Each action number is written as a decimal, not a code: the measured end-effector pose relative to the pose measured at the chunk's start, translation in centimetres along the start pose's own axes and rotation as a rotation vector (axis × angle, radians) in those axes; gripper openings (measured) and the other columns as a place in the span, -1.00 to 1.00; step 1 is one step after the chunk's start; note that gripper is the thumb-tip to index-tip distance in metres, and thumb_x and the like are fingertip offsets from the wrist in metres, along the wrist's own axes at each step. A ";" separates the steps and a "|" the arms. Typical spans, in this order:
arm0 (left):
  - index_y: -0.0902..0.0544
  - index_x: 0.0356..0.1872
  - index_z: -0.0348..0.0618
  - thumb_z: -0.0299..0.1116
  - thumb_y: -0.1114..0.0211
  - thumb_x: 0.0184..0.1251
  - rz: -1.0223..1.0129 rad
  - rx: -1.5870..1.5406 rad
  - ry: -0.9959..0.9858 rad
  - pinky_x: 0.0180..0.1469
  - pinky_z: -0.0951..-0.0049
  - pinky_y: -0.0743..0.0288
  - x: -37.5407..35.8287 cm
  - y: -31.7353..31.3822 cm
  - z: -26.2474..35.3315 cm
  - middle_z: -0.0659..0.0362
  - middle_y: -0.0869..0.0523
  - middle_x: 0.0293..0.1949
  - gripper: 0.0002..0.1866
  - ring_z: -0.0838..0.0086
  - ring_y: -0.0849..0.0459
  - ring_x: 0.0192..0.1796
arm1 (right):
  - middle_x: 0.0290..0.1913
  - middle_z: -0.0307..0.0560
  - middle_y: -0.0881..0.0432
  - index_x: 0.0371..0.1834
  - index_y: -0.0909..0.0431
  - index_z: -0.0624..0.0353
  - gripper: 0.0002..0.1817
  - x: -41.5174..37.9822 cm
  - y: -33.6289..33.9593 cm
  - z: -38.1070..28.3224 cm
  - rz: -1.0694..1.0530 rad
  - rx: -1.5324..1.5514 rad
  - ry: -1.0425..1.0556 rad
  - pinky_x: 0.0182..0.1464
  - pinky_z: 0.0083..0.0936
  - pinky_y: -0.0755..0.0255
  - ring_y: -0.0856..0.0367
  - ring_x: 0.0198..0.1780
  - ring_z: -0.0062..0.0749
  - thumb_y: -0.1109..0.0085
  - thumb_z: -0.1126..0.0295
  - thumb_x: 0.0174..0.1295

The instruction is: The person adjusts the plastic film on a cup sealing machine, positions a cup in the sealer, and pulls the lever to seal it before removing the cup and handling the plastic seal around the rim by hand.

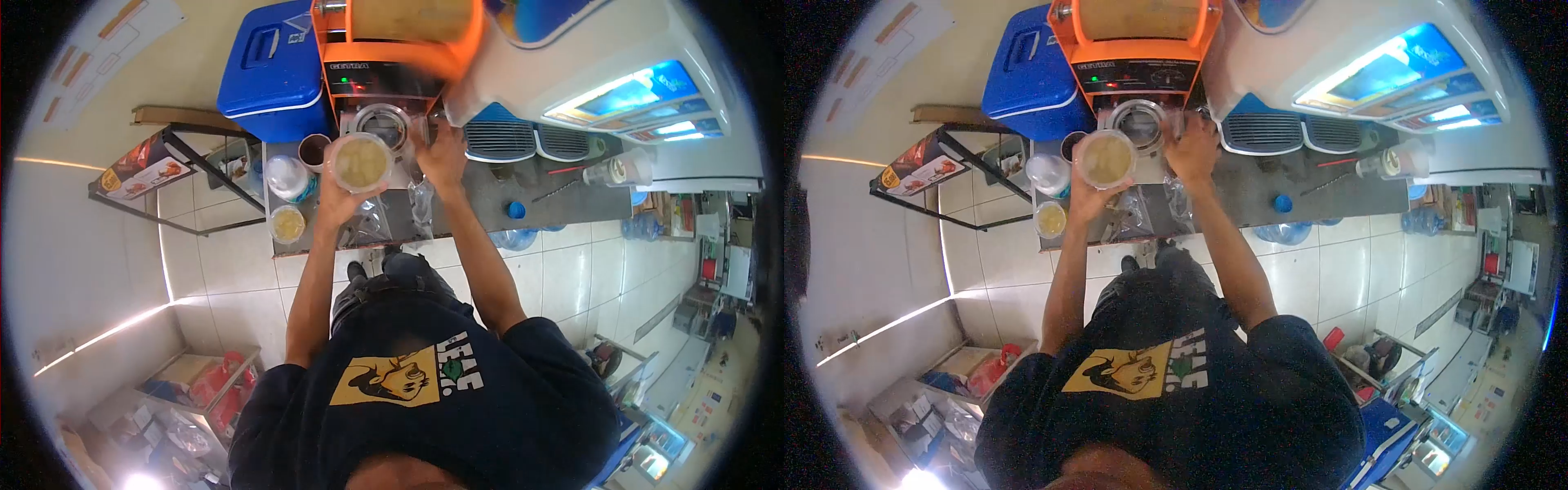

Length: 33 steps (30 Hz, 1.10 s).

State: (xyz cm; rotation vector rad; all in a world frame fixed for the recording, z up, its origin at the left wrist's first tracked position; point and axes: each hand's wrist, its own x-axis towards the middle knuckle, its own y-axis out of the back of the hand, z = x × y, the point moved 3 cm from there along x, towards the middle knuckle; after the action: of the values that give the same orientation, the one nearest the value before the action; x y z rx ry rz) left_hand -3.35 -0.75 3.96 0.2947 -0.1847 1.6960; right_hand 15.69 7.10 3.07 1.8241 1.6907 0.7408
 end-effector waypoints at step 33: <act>-0.37 0.28 -0.14 -0.41 -0.75 -0.34 -0.175 -0.065 0.035 0.33 0.32 -0.39 -2.8 -1.9 1.9 0.15 -0.50 0.19 0.00 0.35 -0.50 0.26 | -0.37 -0.25 -0.68 -0.22 -0.71 0.26 -0.84 -3.2 5.7 -4.0 -0.572 0.655 0.031 -0.29 -0.71 -0.49 -0.59 -0.37 -0.67 -0.39 0.45 0.18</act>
State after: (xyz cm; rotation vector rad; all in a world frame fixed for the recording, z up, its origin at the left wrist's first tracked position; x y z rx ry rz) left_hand -0.97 -3.67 4.85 0.2263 -0.1829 1.5179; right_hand 16.64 3.59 9.78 1.5444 2.5106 -0.0432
